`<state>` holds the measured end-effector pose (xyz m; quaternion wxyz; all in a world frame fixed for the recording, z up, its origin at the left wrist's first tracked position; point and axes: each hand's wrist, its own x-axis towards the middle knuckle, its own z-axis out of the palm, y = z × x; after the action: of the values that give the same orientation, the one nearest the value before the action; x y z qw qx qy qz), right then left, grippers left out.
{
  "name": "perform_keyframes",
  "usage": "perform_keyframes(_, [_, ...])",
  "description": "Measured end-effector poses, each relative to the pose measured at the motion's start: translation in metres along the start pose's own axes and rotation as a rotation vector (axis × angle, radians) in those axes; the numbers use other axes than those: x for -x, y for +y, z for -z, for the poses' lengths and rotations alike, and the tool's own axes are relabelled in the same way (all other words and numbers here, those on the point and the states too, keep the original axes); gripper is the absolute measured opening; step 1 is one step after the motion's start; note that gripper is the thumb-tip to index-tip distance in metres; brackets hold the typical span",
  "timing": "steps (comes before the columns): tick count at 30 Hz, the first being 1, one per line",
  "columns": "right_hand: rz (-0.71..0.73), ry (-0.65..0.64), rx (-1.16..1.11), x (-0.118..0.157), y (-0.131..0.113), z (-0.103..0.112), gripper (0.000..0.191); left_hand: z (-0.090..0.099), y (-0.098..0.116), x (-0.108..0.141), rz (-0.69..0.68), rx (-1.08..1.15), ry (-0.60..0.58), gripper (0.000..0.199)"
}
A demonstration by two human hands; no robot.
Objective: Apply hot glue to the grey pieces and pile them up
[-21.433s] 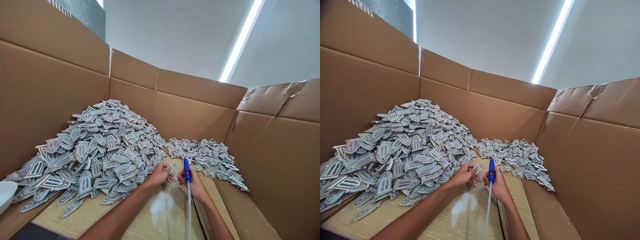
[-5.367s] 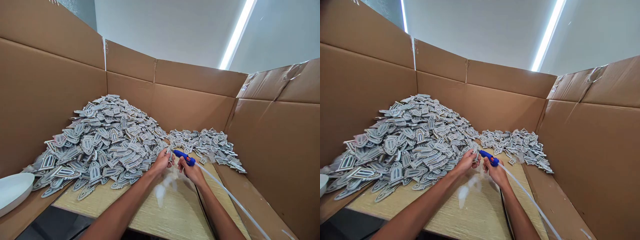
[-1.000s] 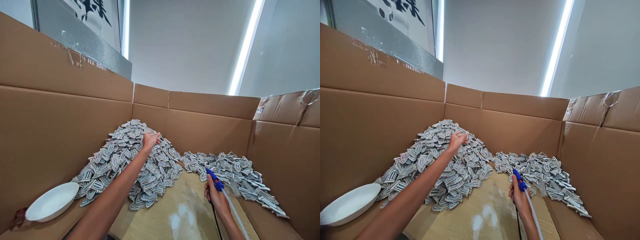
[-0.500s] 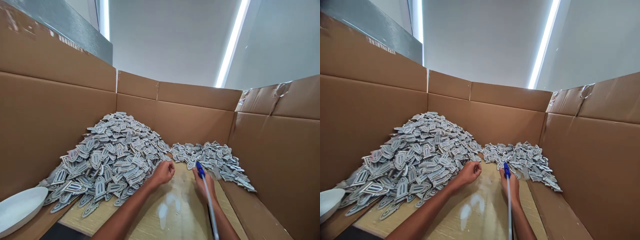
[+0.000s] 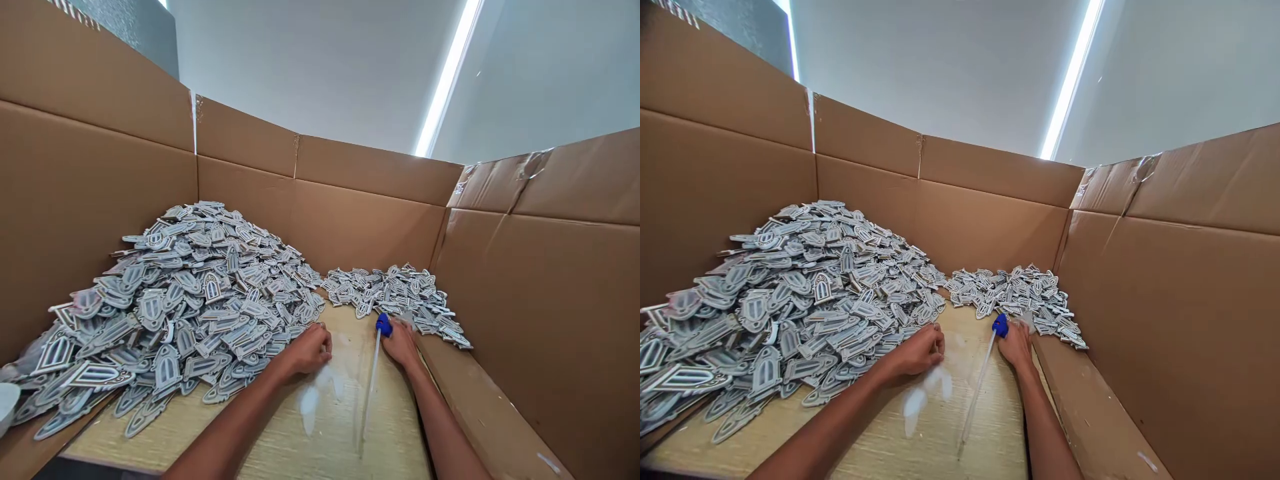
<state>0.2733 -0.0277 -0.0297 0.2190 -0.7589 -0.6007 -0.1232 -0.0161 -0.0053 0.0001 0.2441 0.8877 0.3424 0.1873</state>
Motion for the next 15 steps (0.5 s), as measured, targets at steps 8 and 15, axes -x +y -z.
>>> perform_keyframes(8, [-0.038,0.007,-0.072,-0.002,-0.003,0.003,0.015,0.002,-0.009,0.003,-0.019,0.112,-0.036,0.018])
perform_keyframes(15, [-0.132,0.103,-0.256,0.005,-0.012,0.017,0.012,0.001,-0.009,0.0,0.001,0.168,-0.102,0.008])
